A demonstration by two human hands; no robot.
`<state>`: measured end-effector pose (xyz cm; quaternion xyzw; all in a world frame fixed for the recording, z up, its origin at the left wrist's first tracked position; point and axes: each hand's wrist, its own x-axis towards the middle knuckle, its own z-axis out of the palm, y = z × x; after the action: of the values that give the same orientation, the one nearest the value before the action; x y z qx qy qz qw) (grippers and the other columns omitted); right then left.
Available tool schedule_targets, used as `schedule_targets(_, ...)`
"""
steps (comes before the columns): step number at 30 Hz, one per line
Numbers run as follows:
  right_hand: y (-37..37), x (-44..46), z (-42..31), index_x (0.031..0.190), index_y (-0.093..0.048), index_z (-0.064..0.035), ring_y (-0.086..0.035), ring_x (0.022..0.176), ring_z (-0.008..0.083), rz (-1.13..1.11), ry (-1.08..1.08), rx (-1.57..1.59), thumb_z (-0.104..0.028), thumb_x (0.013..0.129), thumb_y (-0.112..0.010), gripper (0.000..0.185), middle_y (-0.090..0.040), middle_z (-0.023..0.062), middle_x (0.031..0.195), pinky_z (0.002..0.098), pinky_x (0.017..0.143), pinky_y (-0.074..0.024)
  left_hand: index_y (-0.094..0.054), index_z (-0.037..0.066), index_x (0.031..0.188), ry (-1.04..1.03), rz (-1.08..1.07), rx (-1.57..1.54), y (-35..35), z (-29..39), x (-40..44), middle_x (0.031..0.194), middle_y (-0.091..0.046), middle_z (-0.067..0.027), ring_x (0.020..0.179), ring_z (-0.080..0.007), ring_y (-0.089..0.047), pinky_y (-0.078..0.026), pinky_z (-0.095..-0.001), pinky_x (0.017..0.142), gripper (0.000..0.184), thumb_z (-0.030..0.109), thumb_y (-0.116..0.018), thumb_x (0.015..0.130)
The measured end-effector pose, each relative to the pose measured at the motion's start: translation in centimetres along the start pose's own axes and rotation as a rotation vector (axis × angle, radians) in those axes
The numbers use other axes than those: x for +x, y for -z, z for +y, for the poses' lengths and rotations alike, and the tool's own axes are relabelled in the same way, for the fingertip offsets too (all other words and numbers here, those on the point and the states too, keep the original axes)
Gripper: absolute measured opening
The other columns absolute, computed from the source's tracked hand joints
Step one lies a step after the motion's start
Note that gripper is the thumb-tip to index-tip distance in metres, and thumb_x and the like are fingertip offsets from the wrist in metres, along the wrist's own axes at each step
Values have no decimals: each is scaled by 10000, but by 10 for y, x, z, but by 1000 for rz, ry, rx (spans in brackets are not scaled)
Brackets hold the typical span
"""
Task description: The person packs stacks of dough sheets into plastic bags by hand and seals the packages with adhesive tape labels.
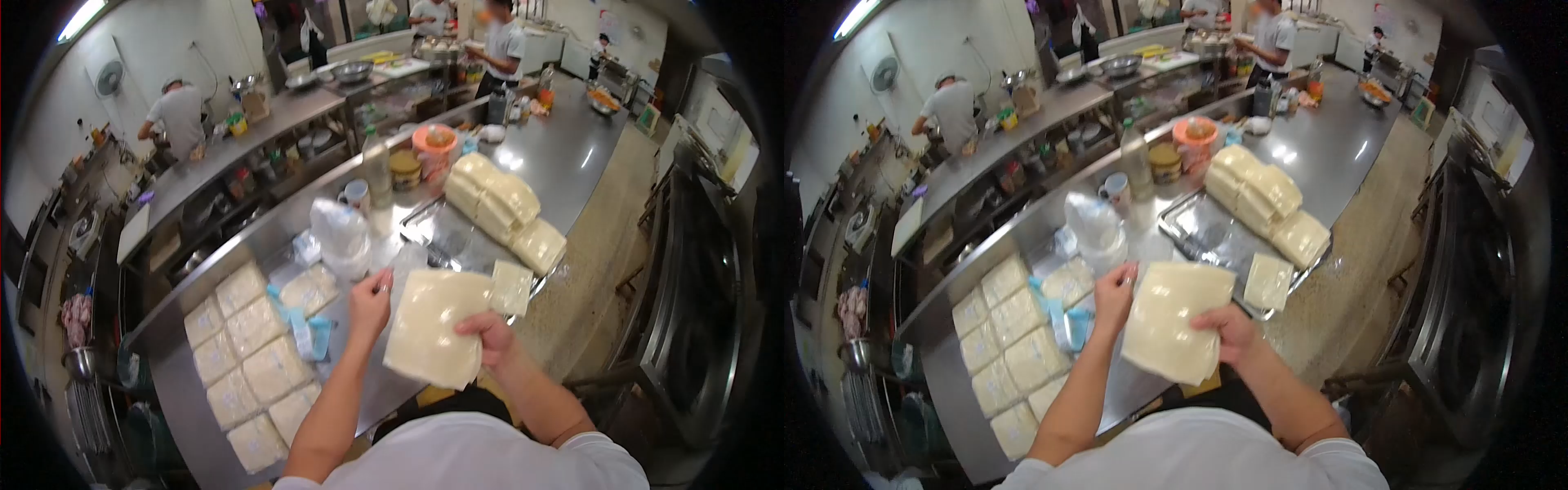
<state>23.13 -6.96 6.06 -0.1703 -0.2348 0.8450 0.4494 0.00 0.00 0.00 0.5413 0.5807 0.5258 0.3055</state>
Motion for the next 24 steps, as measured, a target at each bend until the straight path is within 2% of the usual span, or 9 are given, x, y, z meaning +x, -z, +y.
schedule_targets(2, 5, -21, -29, 1375, -519, 29, -675, 1135, 347, 84, -116, 31, 64, 783, -655, 609, -654, 195, 1260, 528, 984, -551, -738, 12, 1153, 47, 30, -39, -19, 34, -12, 828, -757, -95, 750, -111, -622, -508, -298, 700, 265, 192, -683, 966)
schedule_targets(3, -2, 3, 38, 1366, -523, 32, -681, 1120, 345, 68, -114, 108, 66, 783, -650, 597, -658, 195, 1248, 525, 985, -552, -738, 18, 1152, 44, 2, 30, 41, 7, -15, 822, -750, -103, 727, -116, -609, -498, -304, 680, 257, 183, -680, 964)
schedule_targets(5, -3, -8, 26, 1348, -533, 38, -693, 1090, 343, 104, -115, 52, 70, 785, -642, 574, -667, 196, 1222, 520, 986, -555, -738, 28, 1149, 31, -9, -49, 27, 16, -23, 811, -736, -119, 680, -126, -582, -477, -315, 640, 242, 164, -676, 958)
schedule_targets(8, 2, -11, 18, 1351, -531, 35, -679, 1116, 350, 106, -112, -64, 61, 796, -638, 566, -657, 195, 1241, 523, 1011, -540, -753, 76, 1133, -185, -84, -9, 11, 26, -32, 774, -685, -150, 637, -197, -586, -467, -336, 620, 231, 183, -688, 938)
schedule_targets(10, 21, -10, 23, 1351, -531, 35, -669, 1130, 360, 172, -112, -117, 61, 801, -632, 559, -650, 198, 1250, 523, 1014, -537, -769, 134, 1117, -245, -228, 217, 12, 36, -40, 759, -639, -167, 644, -284, -597, -483, -373, 632, 237, 154, -678, 899)
schedule_targets(14, 71, -6, 20, 1349, -528, 47, -651, 1159, 370, 250, -194, -117, 57, 811, -619, 545, -634, 208, 1270, 523, 1020, -529, -772, 165, 1119, -320, -384, 353, -3, 32, -62, 804, -634, -160, 712, -320, -628, -511, -402, 680, 342, 61, -608, 838)
schedule_targets(17, 114, -2, 21, 1344, -529, 54, -649, 1157, 379, 237, -254, -3, 47, 823, -609, 528, -632, 216, 1270, 531, 1035, -515, -741, 121, 1158, -260, -418, 416, -15, 31, -76, 827, -652, -154, 731, -330, -637, -514, -410, 690, 371, 68, -642, 805)
schedule_targets(20, 138, 0, 20, 1366, -495, 70, -612, 1206, 403, 242, -210, 117, 44, 838, -592, 537, -605, 236, 1296, 565, 1063, -482, -726, 53, 1069, -129, -237, 439, -31, 8, -87, 738, -657, -131, 686, -305, -644, -516, -391, 658, 282, 106, -696, 794)
schedule_targets(24, 159, 6, 24, 1393, -439, 88, -573, 1242, 443, 429, -194, 130, 45, 854, -556, 553, -558, 264, 1339, 592, 1068, -466, -659, 16, 956, 114, -225, 583, -49, -11, -97, 741, -672, -133, 718, -319, -669, -531, -400, 683, 241, 125, -721, 751)
